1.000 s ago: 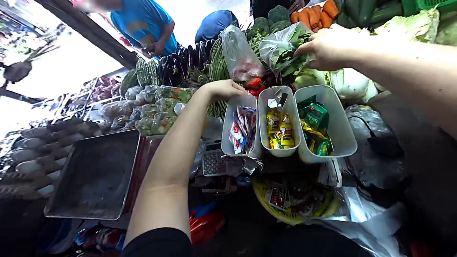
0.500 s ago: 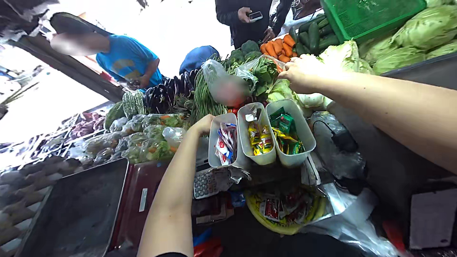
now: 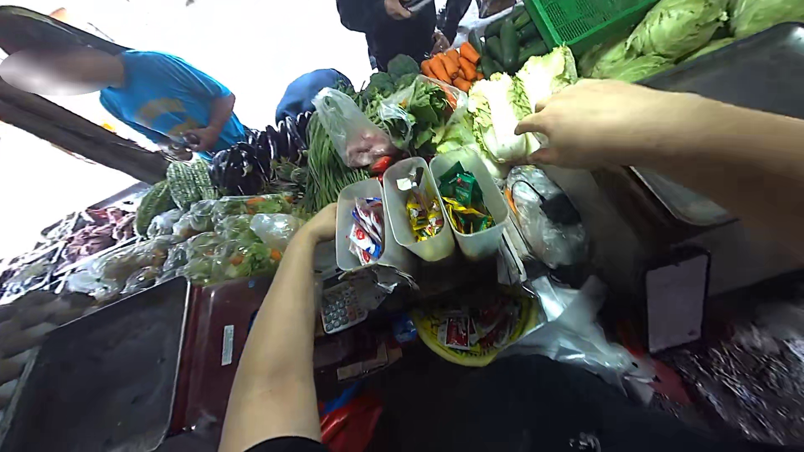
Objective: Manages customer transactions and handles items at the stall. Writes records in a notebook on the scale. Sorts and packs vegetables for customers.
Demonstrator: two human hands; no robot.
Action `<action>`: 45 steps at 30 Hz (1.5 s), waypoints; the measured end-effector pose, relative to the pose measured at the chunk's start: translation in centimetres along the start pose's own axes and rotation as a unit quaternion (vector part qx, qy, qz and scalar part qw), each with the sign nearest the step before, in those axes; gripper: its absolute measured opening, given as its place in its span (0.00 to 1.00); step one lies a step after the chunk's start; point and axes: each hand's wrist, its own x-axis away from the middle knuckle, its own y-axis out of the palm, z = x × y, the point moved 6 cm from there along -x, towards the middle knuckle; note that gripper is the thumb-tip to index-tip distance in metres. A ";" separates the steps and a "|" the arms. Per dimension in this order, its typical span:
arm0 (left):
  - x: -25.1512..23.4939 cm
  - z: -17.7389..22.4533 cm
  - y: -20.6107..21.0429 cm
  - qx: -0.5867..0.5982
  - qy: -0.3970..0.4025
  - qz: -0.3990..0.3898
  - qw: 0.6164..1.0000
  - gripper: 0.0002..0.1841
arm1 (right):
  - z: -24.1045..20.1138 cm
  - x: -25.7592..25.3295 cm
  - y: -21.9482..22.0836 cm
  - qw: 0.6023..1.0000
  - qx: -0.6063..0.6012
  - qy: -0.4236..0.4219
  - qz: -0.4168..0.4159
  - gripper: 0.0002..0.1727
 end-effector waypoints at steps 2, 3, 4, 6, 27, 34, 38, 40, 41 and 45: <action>0.6 0.0 -1.2 0.016 0.014 0.043 0.999 0.22 | 0.1 3.4 -0.4 0.999 -0.011 -0.015 0.037 0.23; 1.1 0.1 -2.2 0.025 0.024 0.074 0.997 0.24 | 0.1 5.3 -0.5 0.998 -0.021 -0.022 0.056 0.24; 1.9 0.3 -3.2 0.032 0.031 0.113 0.993 0.24 | 0.0 7.5 -0.5 0.996 -0.036 -0.030 0.080 0.25; 4.8 2.1 -4.8 0.011 0.058 0.233 0.971 0.22 | -0.1 12.3 0.5 0.985 -0.074 -0.054 0.143 0.28; 5.5 19.0 31.1 0.043 -0.064 0.129 0.989 0.19 | -3.1 31.0 20.0 0.891 -0.412 -0.019 0.189 0.27; 8.1 26.4 26.6 -0.028 -0.057 0.227 0.972 0.15 | -1.8 35.2 21.8 0.874 -0.444 -0.003 0.199 0.25; 8.2 26.9 23.9 0.141 -0.024 0.298 0.944 0.18 | -1.3 34.8 20.4 0.839 -0.493 -0.023 0.229 0.23; 8.5 26.6 23.1 0.280 -0.011 0.332 0.901 0.19 | -1.5 33.8 19.7 0.832 -0.502 -0.035 0.235 0.22; 9.2 26.8 22.8 0.330 -0.006 0.354 0.875 0.19 | -1.8 33.2 19.4 0.831 -0.503 -0.036 0.233 0.22; 14.0 30.5 21.3 0.272 0.079 0.482 0.829 0.17 | -3.1 30.1 17.1 0.825 -0.508 -0.023 0.248 0.35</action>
